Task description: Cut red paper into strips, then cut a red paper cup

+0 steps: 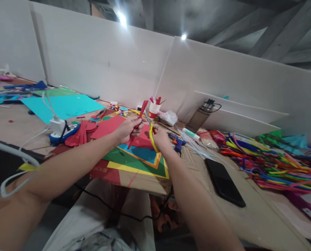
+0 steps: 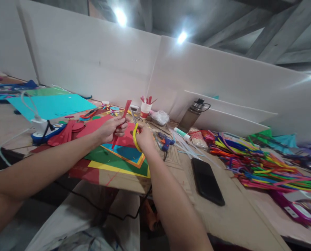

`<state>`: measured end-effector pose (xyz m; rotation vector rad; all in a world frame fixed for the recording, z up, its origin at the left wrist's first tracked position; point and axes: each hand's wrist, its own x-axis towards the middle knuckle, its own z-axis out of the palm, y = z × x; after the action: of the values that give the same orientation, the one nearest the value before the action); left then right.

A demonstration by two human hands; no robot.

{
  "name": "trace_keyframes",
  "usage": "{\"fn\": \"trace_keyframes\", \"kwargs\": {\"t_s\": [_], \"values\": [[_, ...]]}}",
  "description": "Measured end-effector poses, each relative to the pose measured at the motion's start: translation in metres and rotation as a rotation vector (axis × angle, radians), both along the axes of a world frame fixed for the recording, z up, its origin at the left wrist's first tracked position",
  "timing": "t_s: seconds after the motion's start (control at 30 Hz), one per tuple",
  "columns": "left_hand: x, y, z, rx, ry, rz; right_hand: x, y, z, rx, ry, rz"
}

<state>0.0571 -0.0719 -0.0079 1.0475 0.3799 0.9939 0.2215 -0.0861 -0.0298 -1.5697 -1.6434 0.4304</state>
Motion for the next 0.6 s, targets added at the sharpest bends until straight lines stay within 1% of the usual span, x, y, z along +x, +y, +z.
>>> {"fn": "trace_keyframes", "kwargs": {"t_s": [0.1,0.17,0.23,0.33,0.4,0.47,0.5,0.53,0.57,0.6], "values": [[0.000,0.001,0.000,0.009,-0.018,0.034,-0.001,-0.007,0.001,-0.043,-0.260,-0.027],[0.001,0.002,-0.002,0.001,0.000,0.068,-0.001,-0.010,0.000,-0.101,-0.394,-0.046],[0.003,0.002,-0.004,-0.015,0.038,0.078,-0.001,-0.012,-0.002,-0.157,-0.440,-0.046],[0.004,0.003,-0.009,-0.030,0.079,0.044,0.001,-0.013,-0.004,-0.149,-0.457,-0.013],[0.006,0.004,-0.011,-0.020,0.076,0.026,0.003,-0.013,-0.003,-0.156,-0.544,0.000],[0.007,0.005,-0.012,0.000,0.062,0.049,0.003,-0.014,0.000,-0.124,-0.626,-0.051],[0.008,0.006,-0.012,0.019,0.056,0.089,0.002,-0.014,0.001,-0.074,-0.619,-0.082],[0.008,0.007,-0.012,0.045,0.051,0.143,0.001,-0.014,0.003,-0.008,-0.559,-0.095],[0.008,0.008,-0.012,0.076,0.046,0.202,0.000,-0.014,0.005,0.058,-0.448,-0.075],[0.008,0.009,-0.012,0.108,0.040,0.251,-0.003,-0.014,0.006,0.108,-0.303,-0.021]]}}
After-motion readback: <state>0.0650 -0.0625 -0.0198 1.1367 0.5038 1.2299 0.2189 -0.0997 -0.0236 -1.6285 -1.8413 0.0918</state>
